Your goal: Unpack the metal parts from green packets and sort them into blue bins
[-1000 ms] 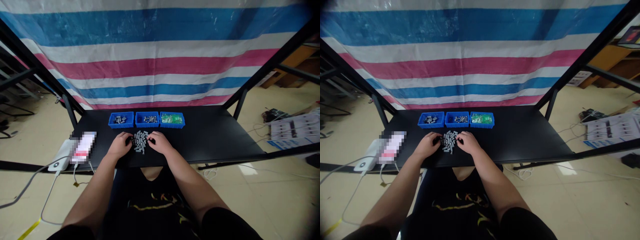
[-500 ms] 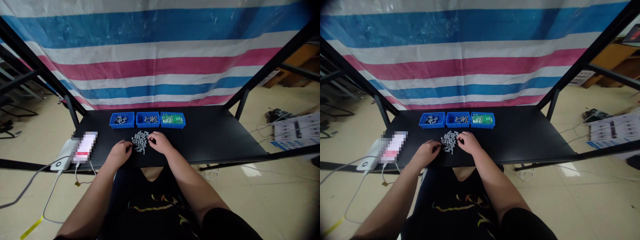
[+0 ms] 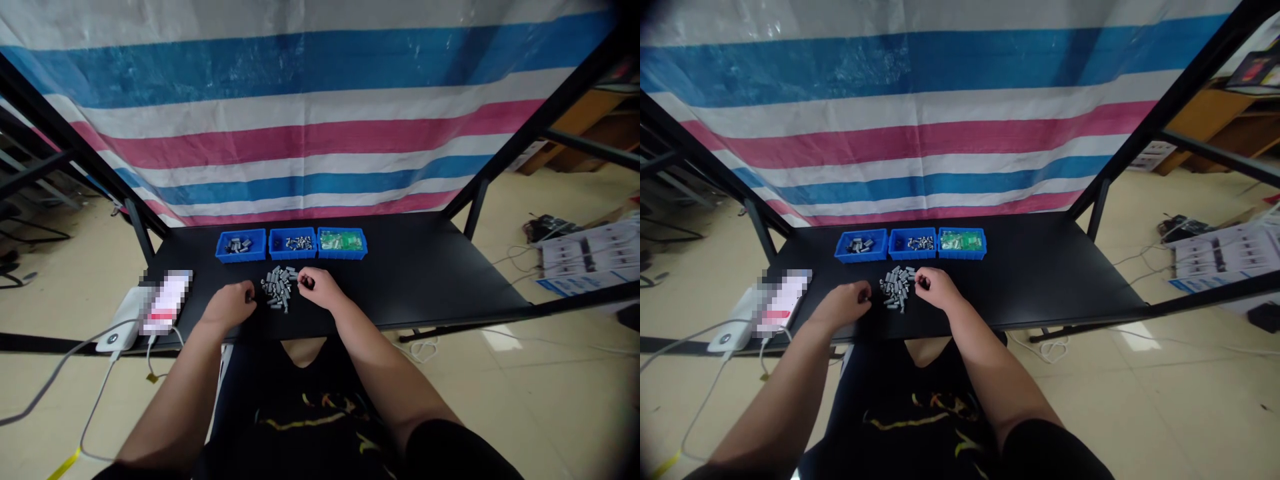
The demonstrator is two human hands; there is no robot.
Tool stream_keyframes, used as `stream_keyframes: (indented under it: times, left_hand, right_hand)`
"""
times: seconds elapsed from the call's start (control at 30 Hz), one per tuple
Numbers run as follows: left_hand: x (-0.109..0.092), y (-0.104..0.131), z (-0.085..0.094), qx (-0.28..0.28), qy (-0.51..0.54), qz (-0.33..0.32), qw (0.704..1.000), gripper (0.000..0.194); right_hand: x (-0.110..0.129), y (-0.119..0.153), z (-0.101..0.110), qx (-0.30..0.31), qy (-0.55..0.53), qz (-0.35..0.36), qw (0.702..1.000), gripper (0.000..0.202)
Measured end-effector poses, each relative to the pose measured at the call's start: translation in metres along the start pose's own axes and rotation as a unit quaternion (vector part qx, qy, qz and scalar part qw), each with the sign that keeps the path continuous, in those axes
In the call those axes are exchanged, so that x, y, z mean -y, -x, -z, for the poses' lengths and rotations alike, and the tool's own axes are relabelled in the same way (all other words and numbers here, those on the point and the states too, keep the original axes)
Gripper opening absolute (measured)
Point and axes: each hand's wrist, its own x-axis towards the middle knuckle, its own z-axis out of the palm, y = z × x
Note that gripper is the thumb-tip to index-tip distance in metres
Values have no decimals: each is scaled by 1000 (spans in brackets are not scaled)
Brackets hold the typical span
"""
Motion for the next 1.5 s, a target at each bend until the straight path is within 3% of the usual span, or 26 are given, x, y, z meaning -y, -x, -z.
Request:
stream_keyframes:
  times: [0.07, 0.13, 0.2, 0.27, 0.43, 0.57, 0.63, 0.67, 0.73, 0.8, 0.87, 1.07, 1.37, 1.5]
  left_hand:
    - [-1, -13, 17, -72, 26, -2, 997, 7]
    - [-2, -26, 30, -222, 70, 5, 972, 11]
    - [-3, -35, 34, -330, 93, 3, 939, 17]
    - [-3, -37, 29, -359, 99, -9, 928, 18]
    - [2, -21, -11, -310, 80, -2, 947, 8]
    - [6, -7, -43, -274, 89, -6, 958, 7]
    - [8, -5, -52, -259, 102, -16, 960, 6]
    - [9, -5, -55, -254, 109, -20, 961, 6]
    - [11, -6, -56, -249, 120, -22, 961, 7]
    - [12, -7, -56, -246, 126, -23, 961, 8]
    - [12, -8, -56, -244, 127, -24, 961, 9]
    - [12, -8, -57, -232, 118, -14, 965, 9]
    - [12, -9, -59, -225, 95, -18, 970, 9]
    - [12, -10, -61, -230, 75, -19, 970, 7]
  right_hand:
    - [-1, 0, 0, 4, -1, 7, 1000, 15]
    - [-1, -1, 0, 4, -3, 10, 1000, 18]
    - [0, -1, 0, -3, -5, 7, 1000, 17]
    - [0, 0, 0, -11, -5, 3, 1000, 16]
    - [-1, 1, 3, -5, 3, -5, 1000, 13]
    - [1, -4, 6, 36, 14, 9, 999, 10]
    - [4, -10, 5, -11, 1, 8, 1000, 7]
    - [6, -13, 3, -66, -14, 0, 998, 3]
    - [7, -18, -1, -186, -48, -28, 981, 17]
    - [6, -18, -5, -241, -52, -52, 968, 33]
    - [3, -13, -7, -236, -10, -65, 970, 38]
    - [-8, -1, -5, -206, 76, -105, 970, 22]
    - [-11, -17, -7, -138, 156, -123, 970, 31]
    - [-10, -23, -6, -117, 206, -112, 965, 17]
